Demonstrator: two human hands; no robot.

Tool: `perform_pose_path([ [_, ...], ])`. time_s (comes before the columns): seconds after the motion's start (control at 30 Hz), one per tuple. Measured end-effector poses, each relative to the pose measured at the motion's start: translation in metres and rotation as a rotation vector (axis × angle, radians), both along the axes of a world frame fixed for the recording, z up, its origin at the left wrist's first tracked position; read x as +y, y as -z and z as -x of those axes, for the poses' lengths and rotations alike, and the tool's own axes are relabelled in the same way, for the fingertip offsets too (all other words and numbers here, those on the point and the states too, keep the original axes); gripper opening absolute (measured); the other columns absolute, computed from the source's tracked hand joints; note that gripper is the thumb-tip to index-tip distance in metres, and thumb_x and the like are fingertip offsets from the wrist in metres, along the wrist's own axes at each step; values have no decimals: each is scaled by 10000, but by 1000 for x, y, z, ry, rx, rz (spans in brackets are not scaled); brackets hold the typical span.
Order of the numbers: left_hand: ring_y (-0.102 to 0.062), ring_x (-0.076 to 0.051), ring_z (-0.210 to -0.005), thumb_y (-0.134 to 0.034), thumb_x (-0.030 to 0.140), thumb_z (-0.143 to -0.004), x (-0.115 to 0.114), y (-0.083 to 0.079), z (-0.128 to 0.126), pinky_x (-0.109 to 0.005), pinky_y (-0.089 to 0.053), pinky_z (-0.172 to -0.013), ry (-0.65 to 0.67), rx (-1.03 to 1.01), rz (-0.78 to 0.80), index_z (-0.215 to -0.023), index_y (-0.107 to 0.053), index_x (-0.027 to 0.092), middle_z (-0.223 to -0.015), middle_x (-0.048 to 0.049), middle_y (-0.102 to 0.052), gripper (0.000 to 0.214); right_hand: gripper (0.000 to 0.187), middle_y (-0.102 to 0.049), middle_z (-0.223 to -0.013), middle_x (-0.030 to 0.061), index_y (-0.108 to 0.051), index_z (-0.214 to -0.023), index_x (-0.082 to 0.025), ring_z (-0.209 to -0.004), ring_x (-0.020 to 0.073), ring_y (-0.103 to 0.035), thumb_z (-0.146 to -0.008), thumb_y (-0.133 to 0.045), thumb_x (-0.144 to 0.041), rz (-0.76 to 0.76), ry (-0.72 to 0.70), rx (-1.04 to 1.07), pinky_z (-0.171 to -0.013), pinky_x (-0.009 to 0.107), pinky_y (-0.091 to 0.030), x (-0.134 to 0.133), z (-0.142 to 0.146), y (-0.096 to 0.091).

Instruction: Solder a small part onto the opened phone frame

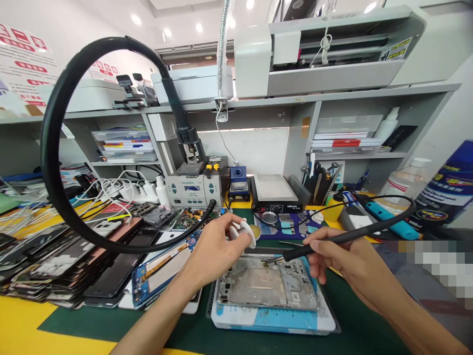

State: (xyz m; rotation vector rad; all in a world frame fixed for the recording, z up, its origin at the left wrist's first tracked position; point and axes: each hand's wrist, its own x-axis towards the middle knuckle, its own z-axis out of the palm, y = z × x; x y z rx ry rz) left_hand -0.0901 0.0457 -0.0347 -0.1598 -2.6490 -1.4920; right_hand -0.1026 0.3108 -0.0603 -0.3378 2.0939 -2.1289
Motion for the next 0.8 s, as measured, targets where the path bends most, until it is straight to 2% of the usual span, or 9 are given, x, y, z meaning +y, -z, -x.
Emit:
perform_pose_path([
  [0.17, -478, -126, -624, -597, 304, -875, -2, 6, -1, -234, -354, -557, 15, 18, -28, -999, -679, 207, -652, 71, -522, 178, 341, -695, -589, 21, -721, -846, -184, -527, 194, -681, -833, -793, -517, -2, 20, -2, -443, 261, -546, -2, 1, 0],
  [0.4, -485, -132, -604, -595, 301, -879, 3, 4, -8, -238, -348, -548, 6, 33, 3, -1020, -691, 210, -660, 61, -562, 193, 396, -695, -589, 25, -734, -848, -184, -528, 200, -682, -777, -829, -561, -12, 23, -34, -442, 266, -545, -1, 0, -2],
  [0.67, -519, -141, -613, -599, 297, -863, 5, 3, -10, -238, -366, -557, -6, 57, 36, -1011, -696, 207, -680, 44, -601, 198, 329, -701, -584, 31, -754, -848, -186, -522, 199, -687, -795, -835, -500, 13, 42, -38, -434, 252, -542, 0, 1, 2],
  [0.8, -519, -137, -619, -596, 285, -863, 6, 4, -10, -232, -368, -553, 4, 68, 38, -993, -699, 222, -696, 45, -609, 177, 358, -697, -575, 35, -756, -831, -179, -507, 205, -682, -760, -855, -516, 5, 61, -38, -418, 259, -535, -1, 1, 0],
])
